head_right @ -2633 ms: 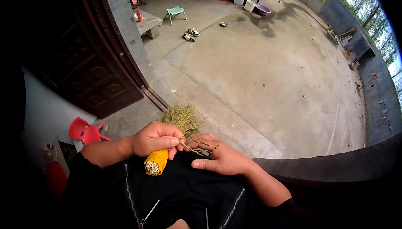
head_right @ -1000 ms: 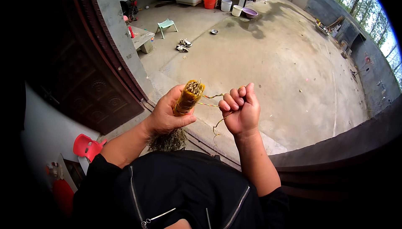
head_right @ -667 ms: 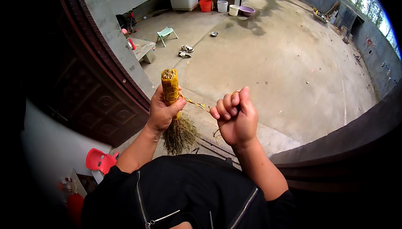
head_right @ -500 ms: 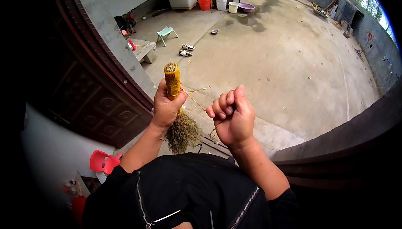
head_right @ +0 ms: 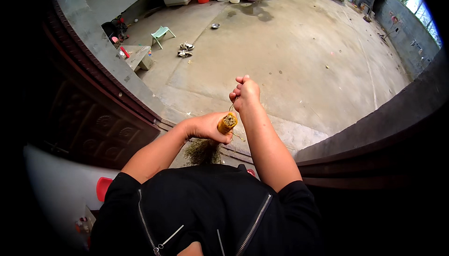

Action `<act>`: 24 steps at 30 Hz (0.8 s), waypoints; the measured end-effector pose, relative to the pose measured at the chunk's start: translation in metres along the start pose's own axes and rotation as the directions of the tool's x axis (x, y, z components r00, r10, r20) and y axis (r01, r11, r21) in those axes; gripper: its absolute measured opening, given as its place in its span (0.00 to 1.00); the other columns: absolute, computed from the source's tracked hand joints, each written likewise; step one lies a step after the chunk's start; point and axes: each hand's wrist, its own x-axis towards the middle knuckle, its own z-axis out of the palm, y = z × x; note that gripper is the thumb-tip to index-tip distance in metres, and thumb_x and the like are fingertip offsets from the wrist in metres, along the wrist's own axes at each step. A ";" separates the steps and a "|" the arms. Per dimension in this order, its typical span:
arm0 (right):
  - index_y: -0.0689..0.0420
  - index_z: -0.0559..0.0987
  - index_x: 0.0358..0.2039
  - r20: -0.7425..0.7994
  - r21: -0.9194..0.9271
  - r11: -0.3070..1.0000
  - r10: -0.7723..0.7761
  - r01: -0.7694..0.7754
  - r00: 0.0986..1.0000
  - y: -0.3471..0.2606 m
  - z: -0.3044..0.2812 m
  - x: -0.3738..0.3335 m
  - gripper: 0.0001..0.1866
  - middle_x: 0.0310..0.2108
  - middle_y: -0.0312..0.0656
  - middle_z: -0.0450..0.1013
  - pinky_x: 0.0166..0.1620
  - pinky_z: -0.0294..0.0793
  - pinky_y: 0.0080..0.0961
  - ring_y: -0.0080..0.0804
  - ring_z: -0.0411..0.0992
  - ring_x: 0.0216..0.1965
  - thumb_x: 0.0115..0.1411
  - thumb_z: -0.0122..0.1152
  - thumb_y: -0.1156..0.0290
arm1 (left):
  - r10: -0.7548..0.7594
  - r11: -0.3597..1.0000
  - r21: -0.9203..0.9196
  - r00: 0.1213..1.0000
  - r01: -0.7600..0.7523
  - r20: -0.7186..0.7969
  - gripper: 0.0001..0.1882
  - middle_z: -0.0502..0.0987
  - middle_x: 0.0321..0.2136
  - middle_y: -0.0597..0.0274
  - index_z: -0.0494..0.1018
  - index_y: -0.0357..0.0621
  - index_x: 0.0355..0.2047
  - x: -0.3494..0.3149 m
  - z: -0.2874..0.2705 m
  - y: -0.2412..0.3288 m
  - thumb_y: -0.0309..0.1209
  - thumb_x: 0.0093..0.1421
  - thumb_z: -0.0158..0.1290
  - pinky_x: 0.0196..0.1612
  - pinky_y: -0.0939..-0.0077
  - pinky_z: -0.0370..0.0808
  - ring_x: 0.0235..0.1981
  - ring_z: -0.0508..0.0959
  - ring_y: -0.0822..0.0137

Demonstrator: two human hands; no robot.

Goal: The person sits on a concrete patio and wraps the handle of a straw broom with yellow tape. They then move indoors, retrieve a string, and tie it around the taped handle to secure it.

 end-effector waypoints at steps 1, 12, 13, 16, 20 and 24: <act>0.56 0.66 0.31 -0.040 0.000 1.000 0.013 -0.013 0.999 0.000 -0.004 0.007 0.14 0.13 0.27 0.49 0.18 0.54 0.20 0.19 0.45 0.13 0.66 0.36 0.61 | -0.025 0.999 -0.046 0.999 0.027 0.036 0.16 0.72 0.23 0.69 0.64 0.43 0.32 0.007 0.002 -0.004 0.27 0.45 0.60 0.35 0.78 0.70 0.28 0.71 0.76; 0.66 0.72 0.40 -0.660 0.140 0.986 0.021 0.096 0.751 0.052 -0.096 0.079 0.17 0.47 0.47 0.70 0.50 0.63 0.39 0.40 0.68 0.47 0.59 0.51 0.64 | -0.100 0.908 0.351 0.933 0.228 -0.346 0.13 0.78 0.29 0.61 0.73 0.44 0.31 0.059 0.065 -0.074 0.33 0.45 0.61 0.38 0.72 0.71 0.32 0.77 0.66; 0.67 0.72 0.41 -0.689 0.155 0.982 0.030 0.107 0.725 0.056 -0.102 0.077 0.17 0.47 0.46 0.70 0.50 0.63 0.38 0.40 0.68 0.46 0.59 0.51 0.64 | -0.077 0.901 0.369 0.920 0.229 -0.383 0.13 0.77 0.28 0.56 0.73 0.45 0.30 0.055 0.071 -0.068 0.36 0.46 0.60 0.36 0.69 0.72 0.31 0.77 0.58; 0.65 0.72 0.35 -0.727 0.217 0.972 0.099 0.091 0.680 0.054 -0.113 0.077 0.15 0.39 0.42 0.73 0.47 0.65 0.35 0.37 0.68 0.40 0.58 0.51 0.63 | -0.023 0.874 0.421 0.887 0.242 -0.462 0.12 0.77 0.26 0.55 0.72 0.46 0.28 0.062 0.079 -0.074 0.37 0.48 0.59 0.34 0.66 0.71 0.30 0.76 0.53; 0.59 0.70 0.25 -0.734 0.331 0.933 0.160 0.142 0.660 0.052 -0.125 0.089 0.07 0.28 0.37 0.71 0.37 0.67 0.32 0.31 0.65 0.30 0.55 0.50 0.68 | 0.067 0.887 0.424 0.859 0.181 -0.507 0.13 0.75 0.25 0.52 0.70 0.45 0.27 0.066 0.084 -0.082 0.39 0.49 0.58 0.32 0.63 0.70 0.29 0.75 0.50; 0.55 0.67 0.21 -0.699 0.419 0.897 0.219 0.141 0.681 0.057 -0.142 0.113 0.03 0.24 0.35 0.68 0.30 0.63 0.31 0.28 0.62 0.25 0.51 0.48 0.74 | 0.101 0.842 0.504 0.860 0.193 -0.499 0.13 0.75 0.24 0.52 0.69 0.44 0.27 0.071 0.085 -0.080 0.38 0.49 0.59 0.32 0.62 0.70 0.29 0.75 0.50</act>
